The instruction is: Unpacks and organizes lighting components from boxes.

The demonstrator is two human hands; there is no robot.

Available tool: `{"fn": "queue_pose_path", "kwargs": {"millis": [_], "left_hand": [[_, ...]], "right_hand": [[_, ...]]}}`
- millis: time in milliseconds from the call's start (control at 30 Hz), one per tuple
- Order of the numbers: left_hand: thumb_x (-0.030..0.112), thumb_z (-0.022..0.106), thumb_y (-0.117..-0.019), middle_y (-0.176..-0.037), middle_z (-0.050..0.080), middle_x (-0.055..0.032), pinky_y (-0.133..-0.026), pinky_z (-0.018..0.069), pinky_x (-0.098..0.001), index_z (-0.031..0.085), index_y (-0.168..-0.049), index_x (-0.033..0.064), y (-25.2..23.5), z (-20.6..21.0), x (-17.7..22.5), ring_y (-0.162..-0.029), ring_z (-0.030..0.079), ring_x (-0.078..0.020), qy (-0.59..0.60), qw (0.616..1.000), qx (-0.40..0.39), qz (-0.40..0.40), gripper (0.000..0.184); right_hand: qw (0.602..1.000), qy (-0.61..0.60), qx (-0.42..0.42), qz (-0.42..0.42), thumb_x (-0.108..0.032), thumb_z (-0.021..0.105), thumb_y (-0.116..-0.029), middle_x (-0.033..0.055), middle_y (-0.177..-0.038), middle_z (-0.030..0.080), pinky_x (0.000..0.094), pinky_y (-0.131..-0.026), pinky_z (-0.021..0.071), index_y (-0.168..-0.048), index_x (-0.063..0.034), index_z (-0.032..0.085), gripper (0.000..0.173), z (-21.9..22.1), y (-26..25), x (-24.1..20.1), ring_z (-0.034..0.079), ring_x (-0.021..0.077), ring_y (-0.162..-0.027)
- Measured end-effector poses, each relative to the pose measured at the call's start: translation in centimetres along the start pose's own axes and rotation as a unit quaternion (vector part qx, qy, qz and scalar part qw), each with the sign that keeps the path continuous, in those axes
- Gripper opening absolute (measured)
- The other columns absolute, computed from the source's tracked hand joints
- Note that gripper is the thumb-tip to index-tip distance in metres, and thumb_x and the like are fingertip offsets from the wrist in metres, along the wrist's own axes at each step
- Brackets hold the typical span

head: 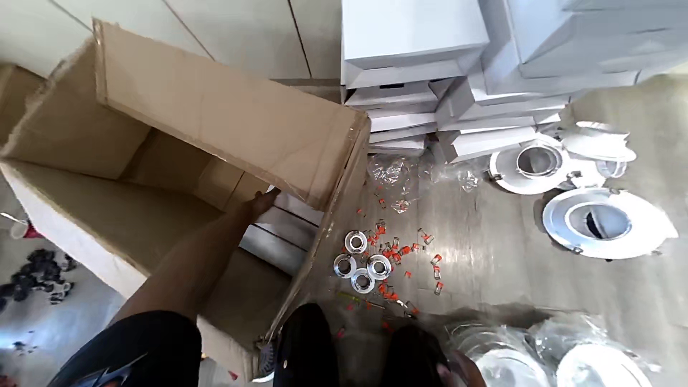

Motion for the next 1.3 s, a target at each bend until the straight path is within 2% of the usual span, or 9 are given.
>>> {"fn": "queue_pose_path", "kwargs": {"millis": [133, 267, 367, 433, 600, 833, 1000, 1167, 1300], "left_hand": [[0.01, 0.05, -0.1058, -0.116, 0.064, -0.0236, -0.097, 0.0473, -0.0531, 0.062, -0.122, -0.0057, 8.3, -7.2, 1.6, -0.109, 0.061, -0.0335, -0.34, 0.921, -0.172, 0.08, 0.026], [0.015, 0.071, -0.0954, -0.116, 0.069, -0.0185, -0.097, 0.0462, -0.0611, 0.069, -0.126, 0.006, 15.8, -16.2, -5.3, -0.11, 0.063, -0.0366, -0.458, 0.87, -0.178, 0.048, 0.032], [0.047, 0.085, -0.0805, -0.152, 0.053, -0.0095, -0.118, 0.0145, -0.0728, 0.059, -0.146, 0.0246, 17.6, -17.5, -10.7, -0.146, 0.04, -0.0371, -0.462, 0.876, -0.116, 0.077, 0.074], [0.062, 0.081, -0.0778, -0.143, 0.061, -0.0041, -0.12, 0.0136, -0.0684, 0.066, -0.136, 0.0259, 18.6, -16.7, -12.5, -0.143, 0.044, -0.0313, -0.447, 0.885, -0.016, 0.131, 0.07], [0.048, 0.084, -0.0752, -0.11, 0.073, -0.0077, -0.118, 0.0162, -0.0698, 0.078, -0.102, 0.0144, 19.4, -14.6, -18.5, -0.122, 0.06, -0.0338, -0.202, 0.893, 0.262, 0.306, 0.044], [0.063, 0.074, -0.0813, -0.103, 0.074, -0.0131, -0.117, 0.029, -0.0608, 0.076, -0.103, 0.0075, 20.7, -9.9, -17.5, -0.107, 0.067, -0.0316, -0.144, 0.856, 0.432, 0.246, 0.06], [0.062, 0.075, -0.0813, -0.11, 0.071, -0.0229, -0.108, 0.0313, -0.0725, 0.074, -0.109, 0.0037, 21.6, -6.6, -11.7, -0.112, 0.063, -0.0455, -0.126, 0.844, 0.478, 0.205, 0.065], [0.061, 0.072, -0.0866, -0.103, 0.071, -0.0239, -0.105, 0.0342, -0.0718, 0.072, -0.103, 0.0011, 21.9, -2.6, -4.0, -0.108, 0.064, -0.0464, -0.143, 0.836, 0.493, 0.194, 0.062], [0.046, 0.064, -0.094, -0.129, 0.069, -0.0107, -0.111, 0.0347, -0.0645, 0.065, -0.135, 0.0162, 22.8, -0.2, 1.1, -0.126, 0.061, -0.0324, -0.097, 0.846, 0.432, 0.298, 0.051]], "right_hand": [[0.981, -0.169, -0.031, -0.095, -0.022, 0.068, -0.095, 0.024, -0.141, 0.057, 0.0441, -0.105, 0.0529, -0.14, 0.0052, 0.055, 0.054, 4.0, -3.1, -10.2, 0.062, 0.0297, -0.125], [0.912, -0.316, -0.168, -0.199, -0.046, 0.063, -0.0975, 0.0177, -0.152, 0.049, 0.0411, -0.102, 0.0568, -0.157, 0.0001, 0.033, 0.081, 7.2, -4.6, -24.0, 0.061, 0.0236, -0.127], [0.867, -0.328, -0.281, -0.249, -0.066, 0.062, -0.0904, 0.0189, -0.167, 0.024, 0.0405, -0.118, 0.042, -0.163, -0.0008, 0.008, 0.112, 8.7, -5.1, -32.1, 0.038, 0.0233, -0.149], [0.863, -0.309, -0.304, -0.259, -0.07, 0.067, -0.084, 0.02, -0.168, 0.021, 0.039, -0.12, 0.039, -0.163, 0.0003, 0.005, 0.123, 9.5, -5.9, -34.7, 0.034, 0.0227, -0.151], [0.868, -0.285, -0.321, -0.249, -0.066, 0.063, -0.0877, 0.02, -0.164, 0.031, 0.0414, -0.114, 0.0452, -0.164, -0.004, 0.011, 0.111, 9.2, -10.0, -37.4, 0.044, 0.0244, -0.145], [0.888, -0.386, -0.203, -0.149, -0.061, 0.041, -0.1029, 0.017, -0.15, 0.051, 0.0447, -0.098, 0.0557, -0.159, -0.0114, 0.031, 0.075, 6.8, -16.7, -32.2, 0.064, 0.0295, -0.122], [0.921, -0.343, -0.071, -0.17, -0.046, 0.034, -0.1097, 0.0112, -0.137, 0.06, 0.0393, -0.093, 0.0563, -0.151, -0.0095, 0.039, 0.055, -1.9, -17.9, -23.4, 0.067, 0.021, -0.111], [0.895, -0.409, 0.063, -0.165, -0.048, 0.037, -0.1091, 0.0053, -0.127, 0.066, 0.0392, -0.09, 0.0572, -0.142, -0.0125, 0.049, 0.05, -6.4, -12.8, -14.0, 0.069, 0.0191, -0.106], [0.894, -0.398, 0.085, -0.185, -0.043, 0.036, -0.1096, 0.0101, -0.121, 0.069, 0.0411, -0.086, 0.0602, -0.14, -0.0092, 0.052, 0.048, -5.6, -3.8, -6.5, 0.072, 0.0239, -0.099]]}}
Point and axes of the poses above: each hand's wrist, its own y-axis away from the middle knuckle, its own z-axis out of the palm, x = y × z, the point moved 4 cm from there along -y, towards the middle knuckle
